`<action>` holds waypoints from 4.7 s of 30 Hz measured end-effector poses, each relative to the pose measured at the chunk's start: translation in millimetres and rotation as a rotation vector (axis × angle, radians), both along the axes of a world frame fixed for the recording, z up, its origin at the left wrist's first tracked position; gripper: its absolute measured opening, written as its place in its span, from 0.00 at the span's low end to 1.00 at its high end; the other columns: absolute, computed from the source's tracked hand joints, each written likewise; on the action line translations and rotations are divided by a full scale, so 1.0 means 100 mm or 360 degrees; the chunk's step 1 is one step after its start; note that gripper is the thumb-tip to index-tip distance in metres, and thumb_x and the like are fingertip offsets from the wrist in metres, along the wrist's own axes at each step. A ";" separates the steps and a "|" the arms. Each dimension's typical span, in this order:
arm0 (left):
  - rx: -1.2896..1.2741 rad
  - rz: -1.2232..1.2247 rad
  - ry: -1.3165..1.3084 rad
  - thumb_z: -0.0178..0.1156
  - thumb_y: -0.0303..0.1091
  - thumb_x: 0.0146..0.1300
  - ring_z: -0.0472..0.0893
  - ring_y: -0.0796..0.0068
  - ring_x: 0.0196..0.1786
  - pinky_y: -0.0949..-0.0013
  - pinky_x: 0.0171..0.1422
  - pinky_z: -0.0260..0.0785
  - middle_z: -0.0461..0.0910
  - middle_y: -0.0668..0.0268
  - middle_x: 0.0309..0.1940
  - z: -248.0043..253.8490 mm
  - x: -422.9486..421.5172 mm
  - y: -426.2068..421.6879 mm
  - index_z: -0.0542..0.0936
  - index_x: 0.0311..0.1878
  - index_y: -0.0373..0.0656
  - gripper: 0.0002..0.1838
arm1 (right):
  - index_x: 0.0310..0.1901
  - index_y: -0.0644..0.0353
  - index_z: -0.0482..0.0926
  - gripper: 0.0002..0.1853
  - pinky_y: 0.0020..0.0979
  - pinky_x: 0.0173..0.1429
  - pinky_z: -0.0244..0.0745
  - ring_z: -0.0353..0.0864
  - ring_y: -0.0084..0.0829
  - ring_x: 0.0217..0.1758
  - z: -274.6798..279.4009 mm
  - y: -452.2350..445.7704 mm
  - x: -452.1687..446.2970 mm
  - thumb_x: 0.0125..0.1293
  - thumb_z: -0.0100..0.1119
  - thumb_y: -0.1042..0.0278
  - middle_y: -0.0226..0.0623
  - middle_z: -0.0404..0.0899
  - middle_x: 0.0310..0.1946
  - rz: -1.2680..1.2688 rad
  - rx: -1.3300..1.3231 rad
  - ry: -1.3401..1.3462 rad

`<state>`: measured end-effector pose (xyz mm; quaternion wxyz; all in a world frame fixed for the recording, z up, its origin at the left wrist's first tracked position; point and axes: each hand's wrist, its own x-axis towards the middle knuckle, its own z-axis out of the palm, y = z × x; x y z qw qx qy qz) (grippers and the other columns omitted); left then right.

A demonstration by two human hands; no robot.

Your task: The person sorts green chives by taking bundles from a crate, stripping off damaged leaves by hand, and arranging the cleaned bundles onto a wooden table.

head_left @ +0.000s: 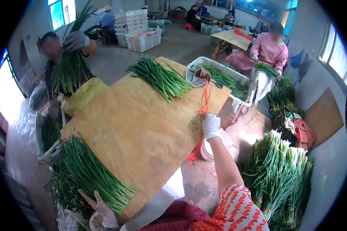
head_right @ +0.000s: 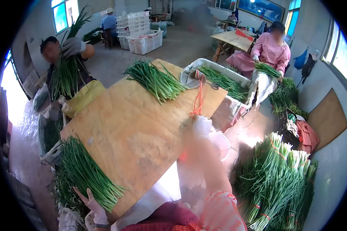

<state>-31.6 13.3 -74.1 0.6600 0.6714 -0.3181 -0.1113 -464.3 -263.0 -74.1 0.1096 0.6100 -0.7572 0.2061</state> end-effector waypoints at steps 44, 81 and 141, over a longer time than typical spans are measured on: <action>0.0268 0.0101 -0.0289 0.54 0.34 0.64 0.49 0.66 0.71 0.67 0.72 0.40 0.49 0.58 0.70 -0.03 0.06 0.03 0.50 0.70 0.42 0.35 | 0.36 0.57 0.81 0.13 0.37 0.30 0.72 0.79 0.39 0.26 0.04 1.91 2.31 0.52 0.63 0.57 0.41 0.79 0.25 0.1048 -0.0007 -0.1118; -0.0415 -0.0369 0.1441 0.52 0.50 0.63 0.72 0.63 0.56 0.59 0.63 0.61 0.71 0.58 0.55 1.04 0.76 0.47 0.66 0.61 0.40 0.29 | 0.67 0.69 0.41 0.56 0.41 0.44 0.73 0.76 0.51 0.44 1.24 2.40 4.43 0.38 0.67 0.67 0.59 0.67 0.48 0.2214 0.0935 -0.0751; -0.0392 -0.0522 0.0452 0.54 0.22 0.58 0.68 0.65 0.58 0.64 0.62 0.61 0.68 0.59 0.58 0.43 0.32 0.40 0.64 0.61 0.35 0.26 | 0.61 0.67 0.55 0.38 0.38 0.62 0.62 0.65 0.50 0.57 0.58 2.30 3.80 0.46 0.59 0.71 0.55 0.65 0.52 0.2383 0.0216 -0.1976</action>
